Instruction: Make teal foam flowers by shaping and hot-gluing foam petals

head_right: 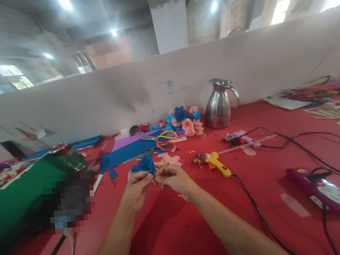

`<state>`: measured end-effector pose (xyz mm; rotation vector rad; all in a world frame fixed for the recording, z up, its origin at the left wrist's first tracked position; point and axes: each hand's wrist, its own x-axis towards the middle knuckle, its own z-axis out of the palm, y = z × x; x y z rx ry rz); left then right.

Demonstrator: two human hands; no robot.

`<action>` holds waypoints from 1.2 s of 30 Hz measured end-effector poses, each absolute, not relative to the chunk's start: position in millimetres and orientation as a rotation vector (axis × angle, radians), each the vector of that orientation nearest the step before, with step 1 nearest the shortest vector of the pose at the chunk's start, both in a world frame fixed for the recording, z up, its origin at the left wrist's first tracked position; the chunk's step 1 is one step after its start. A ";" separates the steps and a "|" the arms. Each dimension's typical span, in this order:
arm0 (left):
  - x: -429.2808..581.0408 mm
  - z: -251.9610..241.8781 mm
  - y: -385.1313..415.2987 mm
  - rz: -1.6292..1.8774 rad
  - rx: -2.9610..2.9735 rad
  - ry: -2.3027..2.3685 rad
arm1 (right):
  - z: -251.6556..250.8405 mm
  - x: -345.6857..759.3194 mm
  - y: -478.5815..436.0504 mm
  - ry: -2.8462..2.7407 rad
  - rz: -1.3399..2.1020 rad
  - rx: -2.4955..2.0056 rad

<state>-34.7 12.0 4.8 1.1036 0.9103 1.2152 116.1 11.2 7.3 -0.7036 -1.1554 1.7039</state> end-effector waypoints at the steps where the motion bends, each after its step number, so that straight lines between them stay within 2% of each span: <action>1: -34.5 4.4 12.0 1.219 1.104 0.908 | 7.5 115.5 11.0 -1.149 1.699 -0.706; 8: -31.6 -2.0 13.9 1.270 1.138 0.962 | 3.8 112.5 13.4 -1.190 1.597 -0.767; 15: -26.1 0.3 15.6 1.337 1.116 0.932 | 4.5 110.8 7.6 -1.295 1.152 -0.945; 21: -28.0 -2.7 15.3 1.371 1.221 0.988 | 10.0 110.5 2.0 -1.339 0.972 -1.005; 36: -25.4 -2.6 11.1 1.352 1.325 1.117 | 4.0 109.2 1.0 -1.370 0.783 -1.017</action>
